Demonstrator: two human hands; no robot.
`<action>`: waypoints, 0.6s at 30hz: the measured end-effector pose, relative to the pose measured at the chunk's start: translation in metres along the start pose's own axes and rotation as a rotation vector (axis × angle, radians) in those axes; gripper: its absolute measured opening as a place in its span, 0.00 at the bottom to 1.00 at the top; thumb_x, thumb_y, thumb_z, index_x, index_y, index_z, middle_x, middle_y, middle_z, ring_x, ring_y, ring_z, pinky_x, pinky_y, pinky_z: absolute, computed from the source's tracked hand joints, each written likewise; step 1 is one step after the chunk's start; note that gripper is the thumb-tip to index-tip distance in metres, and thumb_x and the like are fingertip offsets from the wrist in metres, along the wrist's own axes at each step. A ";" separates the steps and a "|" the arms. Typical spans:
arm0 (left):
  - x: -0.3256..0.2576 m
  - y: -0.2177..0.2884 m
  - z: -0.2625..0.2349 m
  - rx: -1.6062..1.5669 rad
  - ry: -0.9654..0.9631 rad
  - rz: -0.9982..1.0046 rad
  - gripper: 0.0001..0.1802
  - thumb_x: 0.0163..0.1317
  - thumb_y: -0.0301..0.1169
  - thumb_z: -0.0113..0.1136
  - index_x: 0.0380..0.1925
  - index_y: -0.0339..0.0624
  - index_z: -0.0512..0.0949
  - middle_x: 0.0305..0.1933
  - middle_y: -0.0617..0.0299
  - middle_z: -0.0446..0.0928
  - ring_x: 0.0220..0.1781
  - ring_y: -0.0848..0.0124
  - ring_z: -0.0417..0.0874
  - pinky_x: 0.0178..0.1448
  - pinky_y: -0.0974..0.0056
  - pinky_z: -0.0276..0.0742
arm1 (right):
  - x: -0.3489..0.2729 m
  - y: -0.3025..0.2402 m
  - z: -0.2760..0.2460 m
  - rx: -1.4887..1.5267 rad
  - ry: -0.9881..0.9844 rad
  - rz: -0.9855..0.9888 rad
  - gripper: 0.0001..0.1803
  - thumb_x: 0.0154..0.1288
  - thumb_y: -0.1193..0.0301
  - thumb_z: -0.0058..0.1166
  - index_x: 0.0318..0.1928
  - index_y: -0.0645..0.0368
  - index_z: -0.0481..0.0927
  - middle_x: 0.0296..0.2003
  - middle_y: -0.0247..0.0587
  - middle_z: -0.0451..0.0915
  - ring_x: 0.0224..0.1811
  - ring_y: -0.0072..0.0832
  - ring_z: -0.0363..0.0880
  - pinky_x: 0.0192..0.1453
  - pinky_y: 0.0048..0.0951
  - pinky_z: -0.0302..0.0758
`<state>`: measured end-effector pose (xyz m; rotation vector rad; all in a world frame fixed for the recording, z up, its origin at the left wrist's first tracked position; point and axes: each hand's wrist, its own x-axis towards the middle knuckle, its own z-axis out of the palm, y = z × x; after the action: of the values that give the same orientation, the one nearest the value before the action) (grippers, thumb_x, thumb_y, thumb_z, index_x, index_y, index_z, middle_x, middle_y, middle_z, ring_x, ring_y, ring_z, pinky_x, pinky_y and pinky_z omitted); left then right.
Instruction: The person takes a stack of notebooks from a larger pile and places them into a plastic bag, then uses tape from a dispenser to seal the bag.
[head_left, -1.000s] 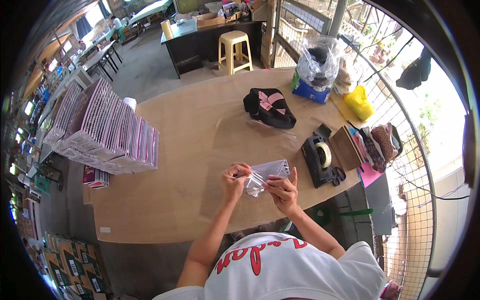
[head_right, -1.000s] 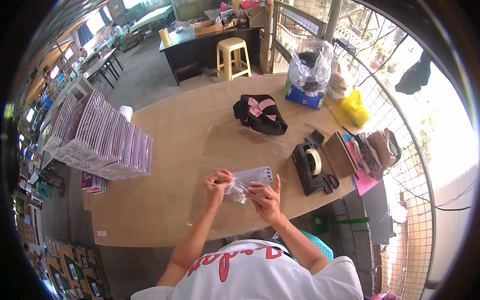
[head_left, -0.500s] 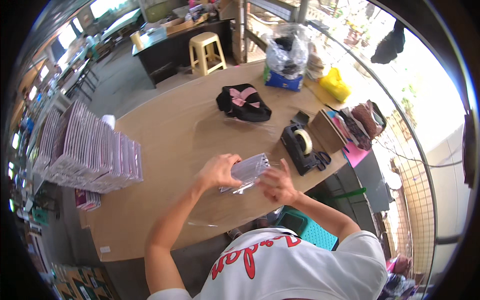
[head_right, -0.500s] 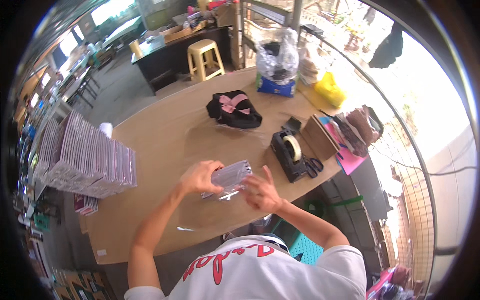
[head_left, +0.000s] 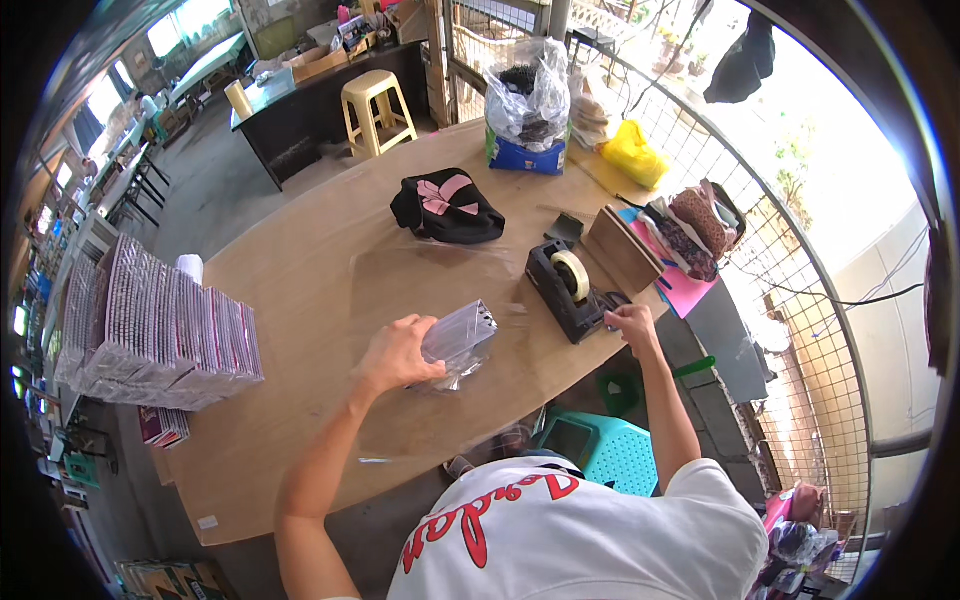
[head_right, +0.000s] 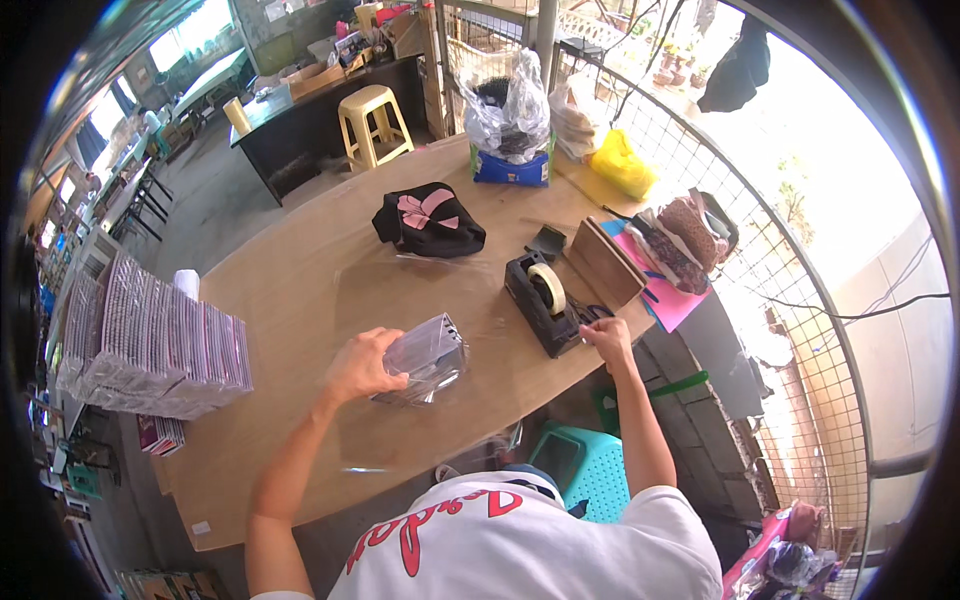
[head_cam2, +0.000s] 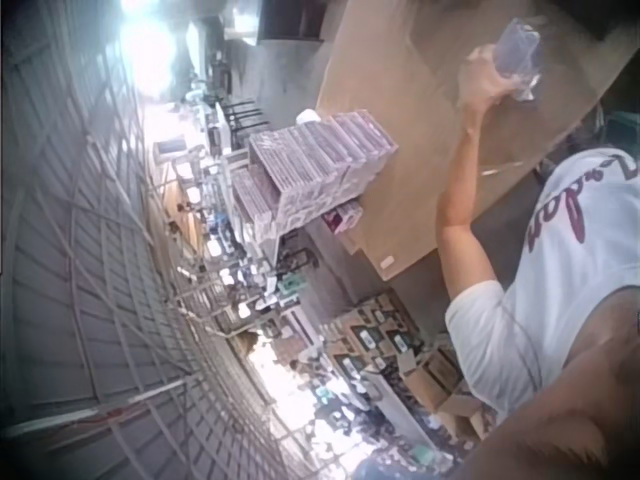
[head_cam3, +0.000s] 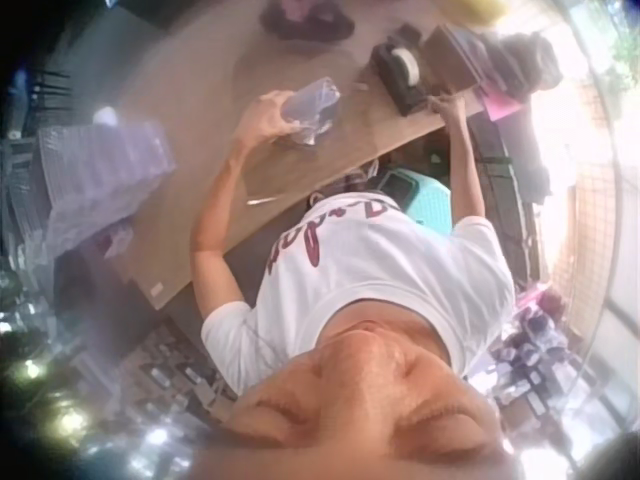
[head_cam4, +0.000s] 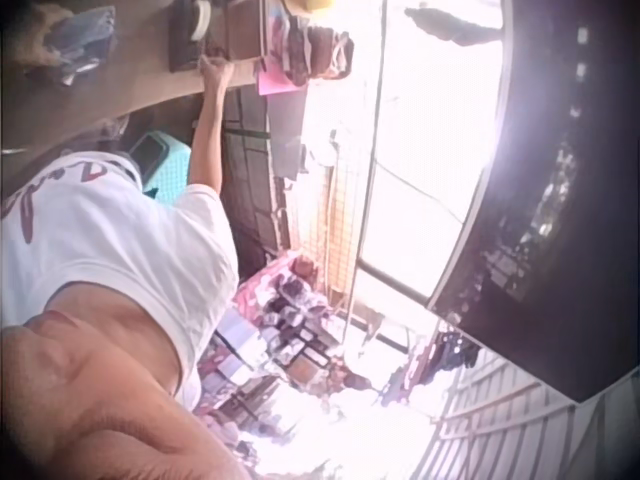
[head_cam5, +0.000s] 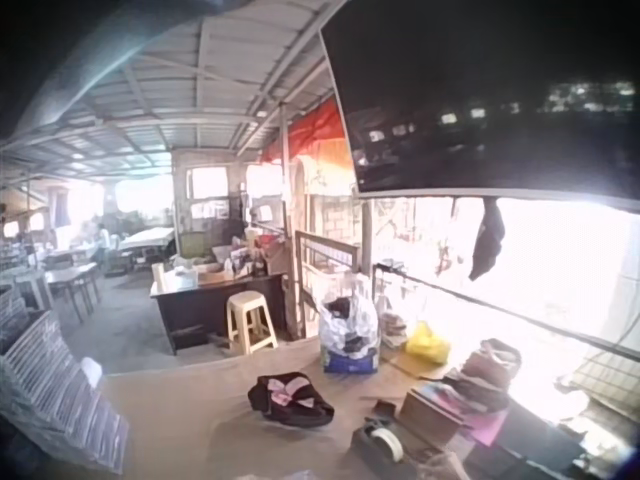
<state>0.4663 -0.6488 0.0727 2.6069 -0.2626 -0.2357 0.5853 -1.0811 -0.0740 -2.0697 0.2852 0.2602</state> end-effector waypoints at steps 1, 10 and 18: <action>0.000 -0.002 0.001 0.010 0.003 -0.003 0.37 0.44 0.43 0.70 0.55 0.36 0.77 0.49 0.47 0.80 0.49 0.52 0.83 0.54 0.55 0.80 | -0.008 0.009 0.000 -0.005 0.025 0.037 0.12 0.58 0.63 0.71 0.31 0.59 0.84 0.16 0.27 0.68 0.17 0.24 0.66 0.21 0.28 0.61; -0.001 -0.006 0.002 0.059 -0.011 0.023 0.39 0.45 0.44 0.69 0.56 0.34 0.75 0.52 0.47 0.79 0.53 0.51 0.82 0.59 0.54 0.78 | -0.119 -0.014 0.117 0.857 -0.305 0.081 0.10 0.69 0.67 0.61 0.36 0.62 0.80 0.29 0.36 0.80 0.28 0.23 0.77 0.31 0.24 0.73; 0.005 -0.015 0.008 0.063 0.022 0.094 0.39 0.45 0.47 0.70 0.55 0.34 0.75 0.51 0.44 0.79 0.52 0.49 0.82 0.56 0.53 0.80 | -0.147 -0.095 0.209 0.552 -0.321 -0.198 0.18 0.65 0.63 0.65 0.24 0.63 0.80 0.19 0.35 0.80 0.20 0.19 0.75 0.24 0.24 0.70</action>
<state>0.4712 -0.6405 0.0576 2.6491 -0.3896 -0.1685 0.4612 -0.8394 -0.0542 -1.4700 -0.0458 0.3442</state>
